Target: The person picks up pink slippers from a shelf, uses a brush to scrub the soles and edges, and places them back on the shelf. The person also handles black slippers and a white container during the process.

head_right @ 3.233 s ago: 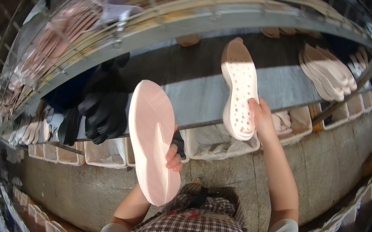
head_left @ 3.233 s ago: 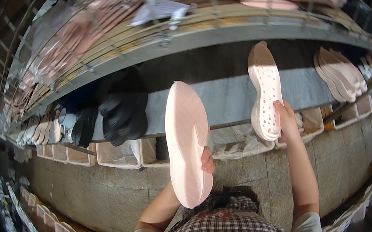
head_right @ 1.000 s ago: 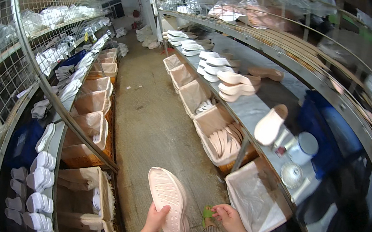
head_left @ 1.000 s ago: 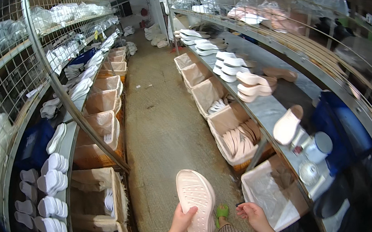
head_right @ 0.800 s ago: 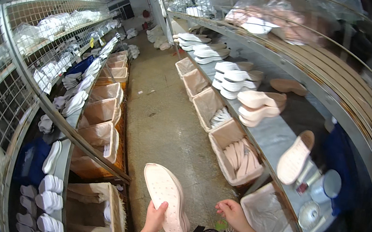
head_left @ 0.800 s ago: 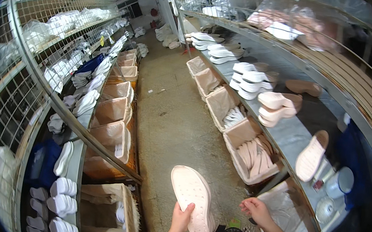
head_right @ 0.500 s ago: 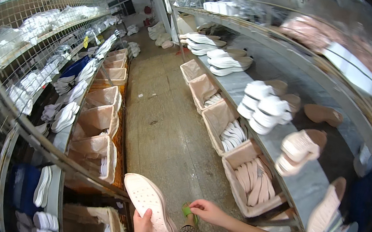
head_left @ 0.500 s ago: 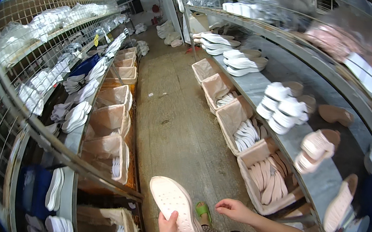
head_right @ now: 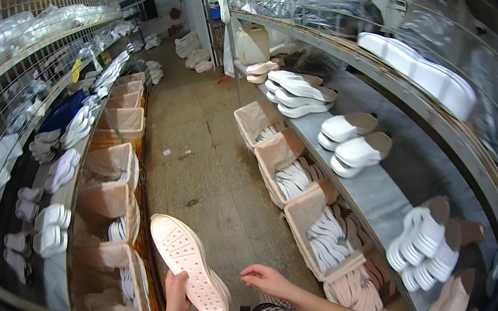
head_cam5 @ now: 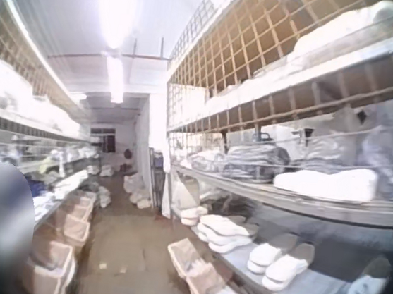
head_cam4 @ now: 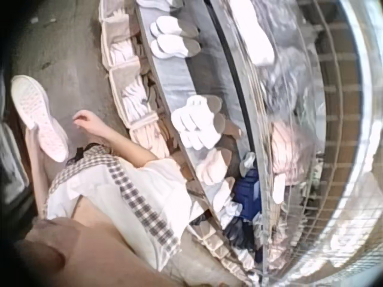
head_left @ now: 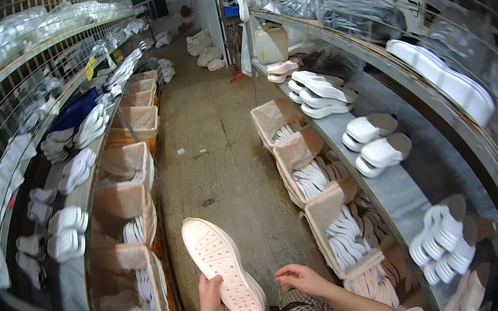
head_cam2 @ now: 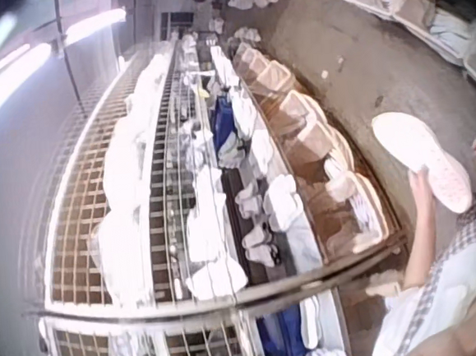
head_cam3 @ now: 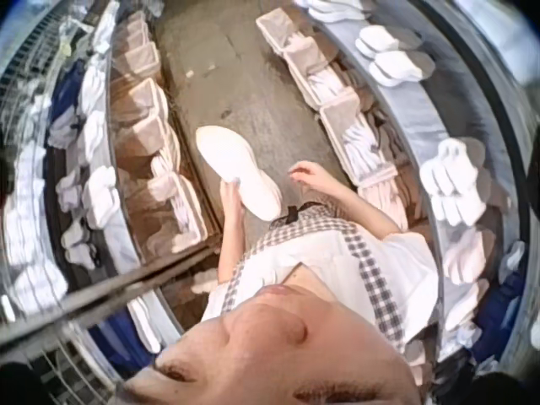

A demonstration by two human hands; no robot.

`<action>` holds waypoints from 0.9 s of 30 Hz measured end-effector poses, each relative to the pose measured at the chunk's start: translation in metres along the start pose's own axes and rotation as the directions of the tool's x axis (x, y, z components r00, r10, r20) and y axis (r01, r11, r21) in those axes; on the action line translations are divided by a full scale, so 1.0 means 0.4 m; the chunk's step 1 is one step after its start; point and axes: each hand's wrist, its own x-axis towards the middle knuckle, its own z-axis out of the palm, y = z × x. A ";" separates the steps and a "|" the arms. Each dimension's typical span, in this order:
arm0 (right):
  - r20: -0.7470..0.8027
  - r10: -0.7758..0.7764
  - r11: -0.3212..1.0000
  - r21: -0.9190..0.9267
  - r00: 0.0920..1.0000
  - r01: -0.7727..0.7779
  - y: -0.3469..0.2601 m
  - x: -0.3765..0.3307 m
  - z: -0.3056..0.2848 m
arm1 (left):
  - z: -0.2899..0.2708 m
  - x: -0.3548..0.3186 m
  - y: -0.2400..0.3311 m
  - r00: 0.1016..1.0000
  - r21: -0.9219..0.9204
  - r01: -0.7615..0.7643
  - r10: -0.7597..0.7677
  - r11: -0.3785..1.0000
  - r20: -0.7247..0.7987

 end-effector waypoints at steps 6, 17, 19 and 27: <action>-0.127 0.060 0.998 0.037 0.990 -0.056 -0.136 0.439 -0.219 | 0.106 0.465 0.051 1.000 0.049 -0.025 0.024 0.999 0.013; -0.428 -0.294 0.949 -0.028 0.855 0.313 -0.585 1.237 -0.496 | 0.300 1.214 0.257 1.000 0.051 -0.018 0.017 0.999 0.025; -0.566 -0.309 0.936 -0.041 0.764 0.348 -0.627 1.332 -0.559 | 0.339 1.363 0.272 0.998 0.069 0.042 -0.045 0.997 0.041; -0.969 -0.205 0.897 -0.128 0.142 0.424 -0.901 1.619 -0.922 | 0.545 1.893 0.406 0.911 0.214 0.143 -0.213 0.966 0.352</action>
